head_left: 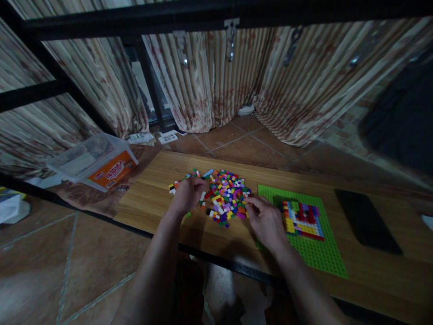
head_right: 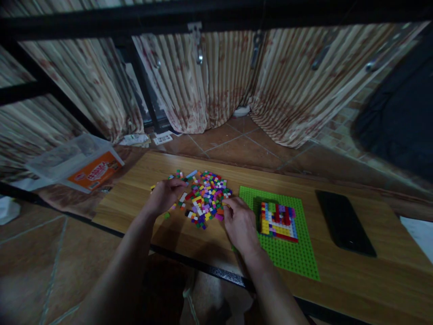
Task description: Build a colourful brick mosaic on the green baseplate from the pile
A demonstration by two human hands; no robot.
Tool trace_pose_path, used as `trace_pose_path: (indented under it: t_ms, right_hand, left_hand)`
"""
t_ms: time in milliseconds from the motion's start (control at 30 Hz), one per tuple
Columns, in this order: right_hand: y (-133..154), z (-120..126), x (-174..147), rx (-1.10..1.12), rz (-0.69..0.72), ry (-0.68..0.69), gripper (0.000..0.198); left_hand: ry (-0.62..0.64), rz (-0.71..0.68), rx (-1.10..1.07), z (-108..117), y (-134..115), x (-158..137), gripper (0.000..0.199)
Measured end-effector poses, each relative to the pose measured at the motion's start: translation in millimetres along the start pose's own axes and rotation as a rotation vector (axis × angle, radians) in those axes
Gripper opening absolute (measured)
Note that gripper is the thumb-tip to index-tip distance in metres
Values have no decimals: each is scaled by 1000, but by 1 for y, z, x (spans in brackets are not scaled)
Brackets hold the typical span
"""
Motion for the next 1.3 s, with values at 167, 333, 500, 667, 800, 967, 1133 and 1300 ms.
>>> trace_pose_path:
  t_ms: [167,333,500,667,800,967,1133,1300]
  right_hand:
    - [8,-3,-1,34,13,96,17]
    - [17,-13,-8,-9,41,269,10]
    - [20,-19,-8,-128,51,307,6]
    - [28,-27,-6,-190,107,313,9]
    - [30,-27,-8,-136,100,278,12]
    - [25,-3,-5,60,43,112,22]
    - [0,26,-5,287,-104,-66,25]
    - [-25,32,-11,487,-226,-124,25]
  left_hand:
    - [43,-77,-31,-9,-5,0,23]
    - [66,-75,-22,-14,0,1,21]
    - [80,-58,-11,-15,-3,0,21]
    - [94,-63,22,-19,-3,1,22]
    - [89,-72,23,-22,0,5,24]
    - [108,-94,-33,-29,-12,4,25]
    - [127,-153,-165,-43,-47,-9,24]
    - [218,-190,-298,-77,-85,-28,24]
Point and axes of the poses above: each hand's wrist, its own x-axis towards the middle knuckle, its own z-axis out of the back of the hand, y = z × x, the point moved 10 cm from there along x, towards the middle knuckle, and after that the axes turned 8 degrees about z, right-handed, at the moved point
